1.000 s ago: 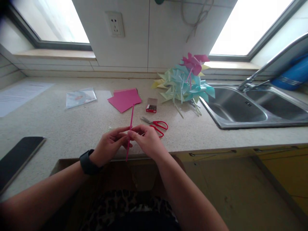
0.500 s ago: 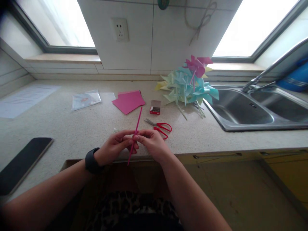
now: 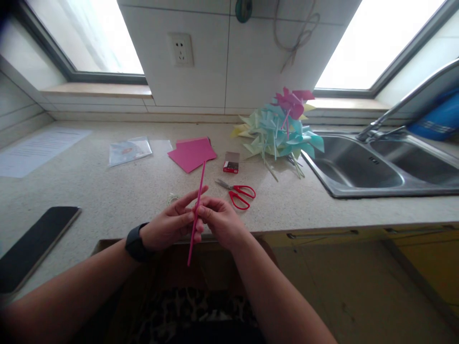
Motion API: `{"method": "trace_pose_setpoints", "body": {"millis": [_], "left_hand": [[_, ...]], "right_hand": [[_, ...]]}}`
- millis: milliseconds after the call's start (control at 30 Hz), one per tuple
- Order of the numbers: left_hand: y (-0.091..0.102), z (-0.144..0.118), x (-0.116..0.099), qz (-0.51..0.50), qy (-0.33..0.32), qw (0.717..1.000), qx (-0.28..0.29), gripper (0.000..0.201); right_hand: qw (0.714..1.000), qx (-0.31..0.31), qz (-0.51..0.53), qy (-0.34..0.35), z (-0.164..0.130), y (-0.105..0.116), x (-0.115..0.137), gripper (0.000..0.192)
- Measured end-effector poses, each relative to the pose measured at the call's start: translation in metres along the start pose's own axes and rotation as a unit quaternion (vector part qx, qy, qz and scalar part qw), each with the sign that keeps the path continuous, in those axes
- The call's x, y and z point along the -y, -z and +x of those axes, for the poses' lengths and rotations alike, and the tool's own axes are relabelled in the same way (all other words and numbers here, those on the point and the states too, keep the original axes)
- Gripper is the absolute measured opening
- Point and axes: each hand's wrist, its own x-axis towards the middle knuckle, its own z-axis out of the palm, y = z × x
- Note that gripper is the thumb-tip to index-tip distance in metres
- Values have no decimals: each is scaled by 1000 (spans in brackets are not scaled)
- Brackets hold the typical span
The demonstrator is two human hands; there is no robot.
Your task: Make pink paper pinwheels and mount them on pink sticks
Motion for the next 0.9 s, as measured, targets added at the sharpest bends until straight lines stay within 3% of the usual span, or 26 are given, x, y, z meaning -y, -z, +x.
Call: {"method": "trace_pose_setpoints", "body": {"millis": [167,300,367,467,500,533,633,667,700,900], "left_hand": [[-2,1,-2,30,22,999,3,86],[4,4,-14,129,11,991,-37,89],[12,4,-23,197,-36,973,-115,70],[32,3,-37,254,-122,925,-255,26],[40,2,-40,264,-146,906,-297,19],[48,1,-43,269,-169,886,-337,15],[72,2,-49,249,-224,829,-447,22],[80,3,-50,235,-234,815,-476,23],[87,5,-51,218,-240,802,-502,25],[110,8,-53,141,-245,771,-570,36]], "right_hand": [[998,2,-54,26,-2,-3,4,32],[983,-53,-148,99,3,4,24,29],[963,-85,-209,145,10,9,40,27],[922,-110,-317,194,22,10,67,16],[890,-113,-389,210,26,9,74,11],[815,-113,-521,226,31,8,80,9],[549,-93,-806,202,48,4,87,15],[515,-86,-832,187,55,3,85,15],[501,-77,-843,177,63,4,82,14],[468,-6,-876,120,110,10,43,12]]}}
